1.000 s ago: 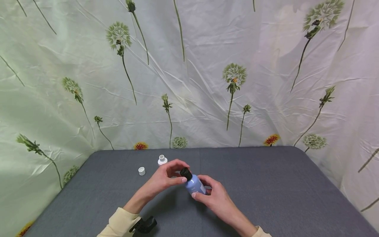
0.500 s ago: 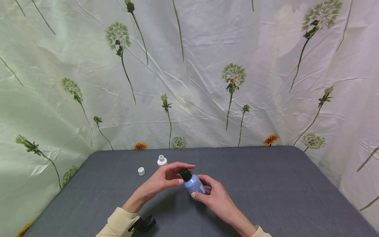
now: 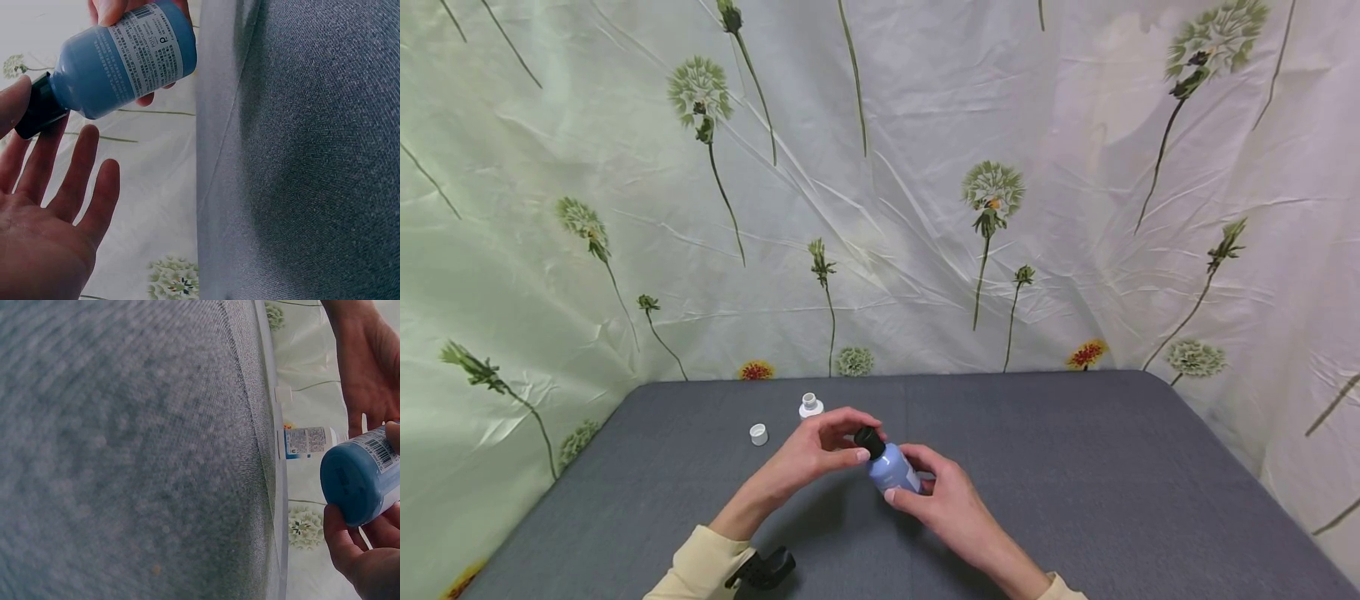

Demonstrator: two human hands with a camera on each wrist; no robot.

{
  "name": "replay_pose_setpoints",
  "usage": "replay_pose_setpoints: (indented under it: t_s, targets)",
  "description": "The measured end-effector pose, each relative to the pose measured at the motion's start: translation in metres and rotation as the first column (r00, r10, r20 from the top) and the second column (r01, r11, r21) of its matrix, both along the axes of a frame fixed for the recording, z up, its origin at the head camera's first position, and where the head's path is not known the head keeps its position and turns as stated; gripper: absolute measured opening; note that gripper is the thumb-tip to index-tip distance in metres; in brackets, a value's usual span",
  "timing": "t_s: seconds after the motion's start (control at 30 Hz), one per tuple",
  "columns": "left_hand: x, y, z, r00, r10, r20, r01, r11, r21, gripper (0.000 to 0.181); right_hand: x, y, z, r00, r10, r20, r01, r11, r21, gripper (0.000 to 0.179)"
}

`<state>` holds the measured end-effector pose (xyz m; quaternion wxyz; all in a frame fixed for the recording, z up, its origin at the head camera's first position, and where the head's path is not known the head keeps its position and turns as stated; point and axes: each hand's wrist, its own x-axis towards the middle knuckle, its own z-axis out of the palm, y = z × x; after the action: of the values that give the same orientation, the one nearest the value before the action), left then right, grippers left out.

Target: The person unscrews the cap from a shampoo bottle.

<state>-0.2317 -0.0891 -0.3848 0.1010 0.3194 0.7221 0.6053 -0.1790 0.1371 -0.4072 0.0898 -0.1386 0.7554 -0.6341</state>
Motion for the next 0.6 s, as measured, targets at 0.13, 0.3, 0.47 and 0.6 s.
replay_pose_setpoints:
  t_s: [0.13, 0.3, 0.47, 0.6]
  targets:
    - [0.0004, 0.0015, 0.0011, 0.999, 0.035, -0.011, -0.035, 0.999, -0.007, 0.03, 0.0008, -0.0002, -0.0002, 1.0, -0.002, -0.008, 0.002, 1.0, 0.0, 0.056]
    - [0.0, 0.0017, 0.0014, 0.999, 0.034, -0.021, -0.034, 0.999, -0.01, 0.033, 0.0007, -0.0002, 0.0003, 1.0, -0.009, -0.013, 0.01, 1.0, 0.011, 0.056]
    - [0.0004, -0.0017, 0.0023, 1.0, -0.024, -0.004, 0.025, 1.0, 0.003, 0.041, -0.0001, -0.0005, 0.0009, 1.0, -0.021, -0.012, 0.022, 0.999, 0.028, 0.057]
    - [-0.001, -0.005, 0.0014, 0.995, -0.099, 0.014, 0.099, 0.995, 0.034, 0.045, -0.0003, -0.0005, 0.0008, 1.0, -0.022, -0.017, 0.022, 0.999, 0.033, 0.057]
